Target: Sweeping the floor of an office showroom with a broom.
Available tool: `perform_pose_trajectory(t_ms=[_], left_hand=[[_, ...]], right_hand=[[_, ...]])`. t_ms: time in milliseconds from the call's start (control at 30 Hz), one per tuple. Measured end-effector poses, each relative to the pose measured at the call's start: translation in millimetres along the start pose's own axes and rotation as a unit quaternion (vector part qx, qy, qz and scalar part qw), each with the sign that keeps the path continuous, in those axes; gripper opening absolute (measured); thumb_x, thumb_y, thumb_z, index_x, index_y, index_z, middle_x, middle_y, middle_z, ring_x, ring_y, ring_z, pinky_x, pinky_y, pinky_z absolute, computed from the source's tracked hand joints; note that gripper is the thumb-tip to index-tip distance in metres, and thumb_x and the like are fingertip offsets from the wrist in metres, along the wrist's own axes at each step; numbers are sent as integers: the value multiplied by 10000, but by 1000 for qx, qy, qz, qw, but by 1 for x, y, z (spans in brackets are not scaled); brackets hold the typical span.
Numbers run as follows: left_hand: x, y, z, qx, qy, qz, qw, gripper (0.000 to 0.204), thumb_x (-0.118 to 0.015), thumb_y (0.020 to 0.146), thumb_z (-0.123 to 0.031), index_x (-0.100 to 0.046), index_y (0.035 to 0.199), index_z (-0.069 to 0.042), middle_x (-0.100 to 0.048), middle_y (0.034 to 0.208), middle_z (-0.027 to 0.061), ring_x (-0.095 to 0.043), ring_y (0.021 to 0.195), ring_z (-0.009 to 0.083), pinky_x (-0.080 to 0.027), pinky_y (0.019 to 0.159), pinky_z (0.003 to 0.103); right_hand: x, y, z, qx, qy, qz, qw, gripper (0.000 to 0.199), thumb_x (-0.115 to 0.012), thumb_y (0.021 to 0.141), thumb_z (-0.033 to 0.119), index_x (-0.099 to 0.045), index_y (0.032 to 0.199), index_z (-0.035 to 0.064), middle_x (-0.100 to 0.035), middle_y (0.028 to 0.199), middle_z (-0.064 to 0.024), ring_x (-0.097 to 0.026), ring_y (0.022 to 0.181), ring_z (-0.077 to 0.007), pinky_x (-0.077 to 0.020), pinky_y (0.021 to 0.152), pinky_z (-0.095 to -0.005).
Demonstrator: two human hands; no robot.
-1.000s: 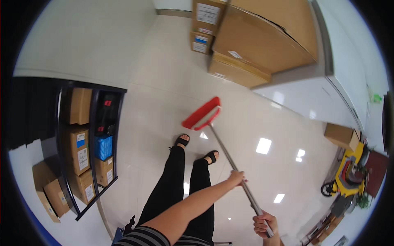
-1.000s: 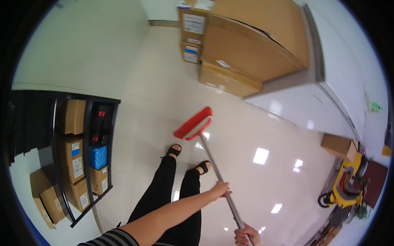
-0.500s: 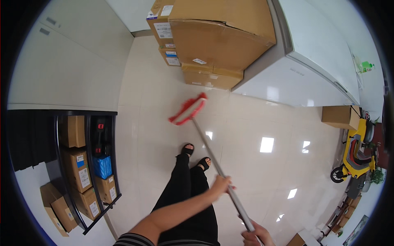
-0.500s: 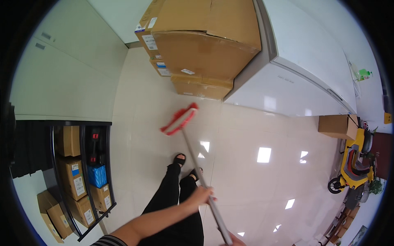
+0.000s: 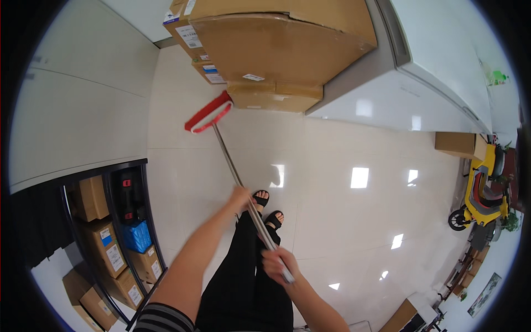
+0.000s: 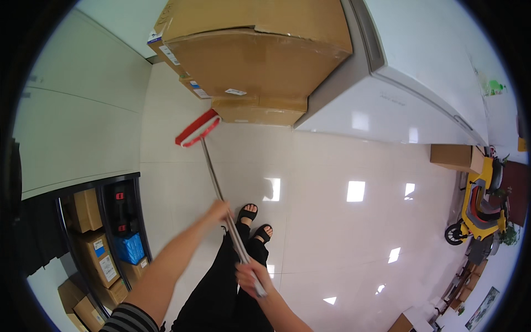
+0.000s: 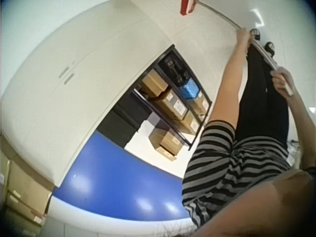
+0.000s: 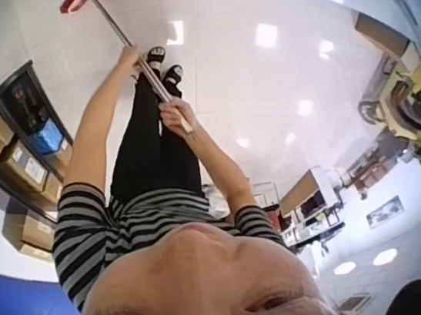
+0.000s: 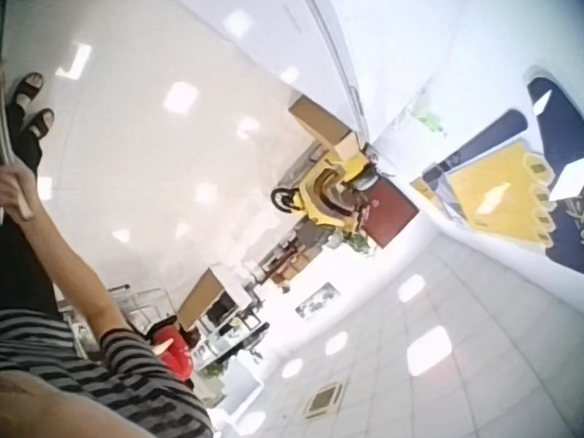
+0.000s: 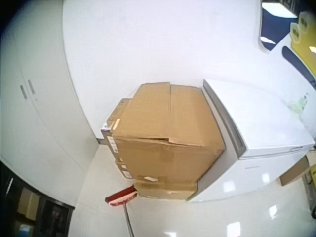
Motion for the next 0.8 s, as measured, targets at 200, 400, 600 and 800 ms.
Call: perform_pose_trajectory(t_ms=[200, 400, 600, 800], left_hand=[[-152, -97, 65, 28, -105, 180, 978, 180, -441, 834, -128, -432, 776, 42, -459, 718, 139, -541, 623, 266, -527, 549, 415], [-191, -223, 8, 140, -133, 381, 904, 222, -447, 805, -206, -447, 805, 16, -531, 735, 85, -620, 669, 199, -530, 576, 303], [-147, -233, -11, 68, -196, 218, 954, 247, -443, 814, -242, -422, 771, 1, -494, 699, 90, -605, 637, 187, -511, 493, 342], [-102, -101, -31, 63, -150, 42, 986, 209, -449, 807, -225, -430, 782, -18, -479, 653, 73, -579, 584, 193, -514, 502, 335]], right_hand=[[-34, -166, -9, 79, 19, -119, 990, 539, -351, 777, 17, -232, 1302, 55, -358, 563, -25, -363, 393, -76, -318, 356, -202], [-157, -214, -85, 167, -281, -505, 799, 553, -400, 729, 17, -292, 1268, 82, -310, 471, -23, -286, 336, -96, -253, 296, -194], [-142, -230, -59, 111, -259, -353, 892, 661, -398, 688, -9, -223, 1313, 117, -298, 488, -15, -291, 343, -97, -259, 296, -206], [-100, -127, 50, -24, -172, -103, 979, 438, -369, 775, 2, -334, 1204, 75, -335, 524, 2, -297, 340, -57, -249, 298, -179]])
Point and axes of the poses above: each hand's wrist, its own y-axis towards the middle knuckle, its own x-axis out of the back of the hand, z = x × y, the point moved 1 cm from there along y, towards the middle knuckle
